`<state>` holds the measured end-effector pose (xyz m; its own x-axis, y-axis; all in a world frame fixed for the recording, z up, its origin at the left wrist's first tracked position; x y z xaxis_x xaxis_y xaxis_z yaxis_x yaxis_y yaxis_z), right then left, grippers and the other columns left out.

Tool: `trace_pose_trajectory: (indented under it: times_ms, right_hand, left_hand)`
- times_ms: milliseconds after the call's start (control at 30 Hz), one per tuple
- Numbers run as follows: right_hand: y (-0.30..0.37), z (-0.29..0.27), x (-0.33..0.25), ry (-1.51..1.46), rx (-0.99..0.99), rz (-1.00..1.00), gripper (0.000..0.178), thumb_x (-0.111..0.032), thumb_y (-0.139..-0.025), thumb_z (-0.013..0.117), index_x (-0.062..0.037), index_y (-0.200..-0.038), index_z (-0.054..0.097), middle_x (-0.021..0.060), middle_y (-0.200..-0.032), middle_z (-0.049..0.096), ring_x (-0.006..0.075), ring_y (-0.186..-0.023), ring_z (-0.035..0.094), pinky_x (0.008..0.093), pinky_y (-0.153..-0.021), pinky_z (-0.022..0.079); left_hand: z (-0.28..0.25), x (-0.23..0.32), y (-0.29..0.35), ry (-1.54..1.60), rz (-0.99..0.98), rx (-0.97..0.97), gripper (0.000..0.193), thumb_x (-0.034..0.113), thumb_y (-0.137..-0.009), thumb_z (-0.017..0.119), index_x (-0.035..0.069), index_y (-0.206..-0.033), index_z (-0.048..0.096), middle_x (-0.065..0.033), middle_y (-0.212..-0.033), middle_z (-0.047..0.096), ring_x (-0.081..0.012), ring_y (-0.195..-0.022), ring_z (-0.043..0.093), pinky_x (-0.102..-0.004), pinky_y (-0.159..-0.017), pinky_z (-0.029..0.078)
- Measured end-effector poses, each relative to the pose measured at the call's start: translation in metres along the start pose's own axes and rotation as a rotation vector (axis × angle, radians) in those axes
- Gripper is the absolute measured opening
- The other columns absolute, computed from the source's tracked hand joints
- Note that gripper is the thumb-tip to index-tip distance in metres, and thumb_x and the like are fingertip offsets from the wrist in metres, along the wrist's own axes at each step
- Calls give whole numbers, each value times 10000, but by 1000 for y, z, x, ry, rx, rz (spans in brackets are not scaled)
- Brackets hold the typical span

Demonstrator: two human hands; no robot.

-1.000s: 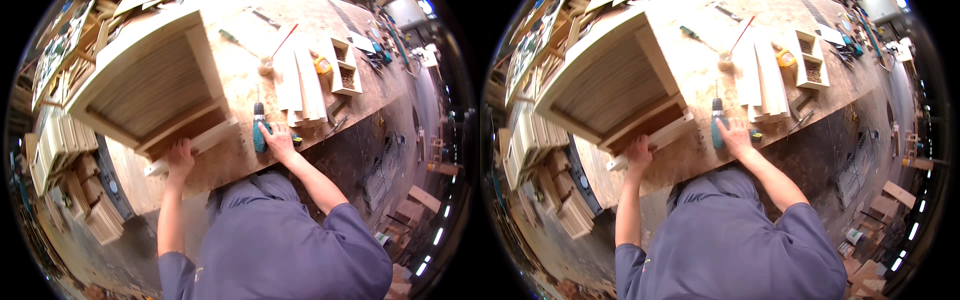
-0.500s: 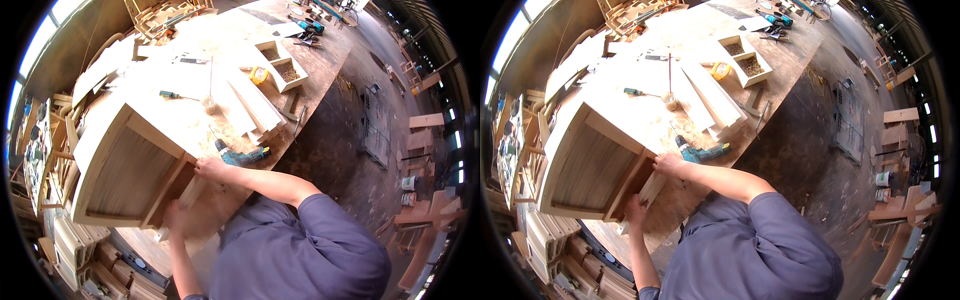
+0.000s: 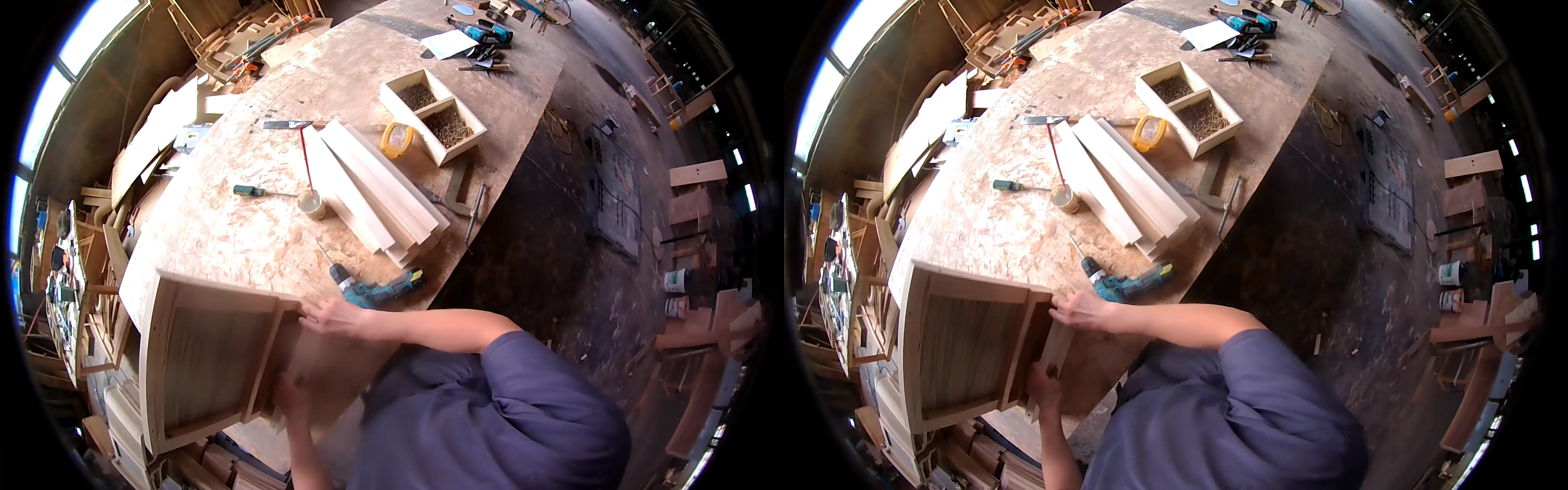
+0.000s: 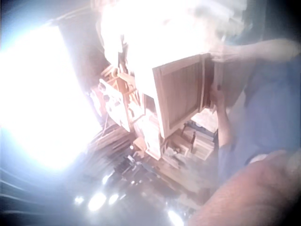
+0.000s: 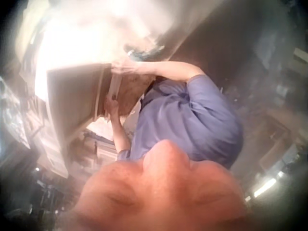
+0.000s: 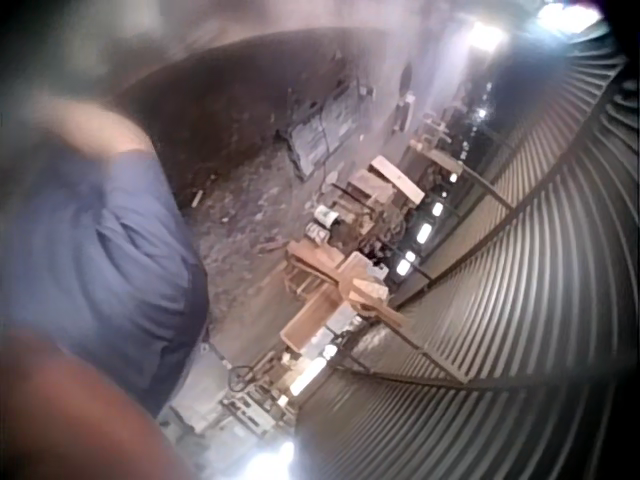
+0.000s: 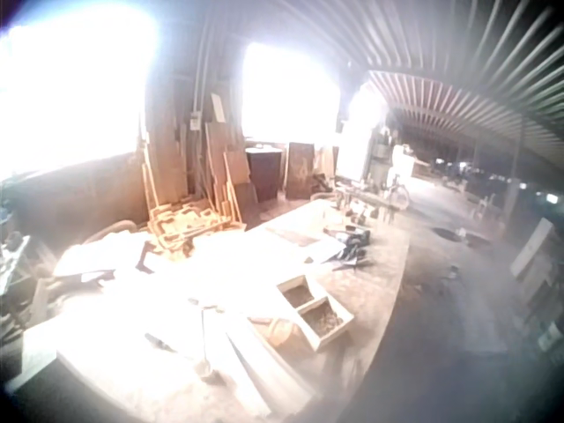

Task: The person assembles a wooden frame by applying glue to a wooden strip and attaching it to a larger frame structure. They use a C-clamp to secure the joint and a cordless drill to drive screws into the wood. Finally, they use a hammer to tap the frame components together.

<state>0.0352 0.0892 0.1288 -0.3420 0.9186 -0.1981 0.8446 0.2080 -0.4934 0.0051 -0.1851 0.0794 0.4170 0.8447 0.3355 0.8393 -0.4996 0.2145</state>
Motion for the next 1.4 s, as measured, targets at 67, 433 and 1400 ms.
trace_pose_trajectory:
  times_ms: [67,433,1400]
  right_hand:
    - [22,-56,31,-116,61,122,94,-115,-851,560,-73,-885,636,85,-817,590,219,-671,623,350,-542,530]
    - [156,-186,455,281,-243,1208,268,-229,-844,759,-111,-1084,741,196,-1053,720,367,-1026,685,471,-906,547]
    - [125,-79,748,80,-670,973,250,-51,-781,661,66,-983,752,235,-945,745,318,-873,710,398,-833,536]
  left_hand:
    - [-2,2,0,-10,-30,-27,274,164,-859,719,22,-1032,562,-244,-979,653,-481,-959,621,-544,-785,478]
    - [23,-29,8,-137,-149,-74,256,143,-848,666,21,-1031,534,-259,-1015,619,-481,-975,598,-567,-793,462]
    - [-11,-4,11,226,-182,170,307,59,-684,771,73,-954,626,-124,-1003,634,-379,-1003,608,-482,-824,496]
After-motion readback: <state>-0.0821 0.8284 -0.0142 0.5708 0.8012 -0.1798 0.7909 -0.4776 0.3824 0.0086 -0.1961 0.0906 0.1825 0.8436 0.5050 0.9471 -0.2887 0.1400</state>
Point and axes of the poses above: each hand's wrist, its own y-axis away from the middle knuckle, its own z-axis out of the palm, x = y × z, the point moved 4 cm from there along -y, towards the middle knuckle
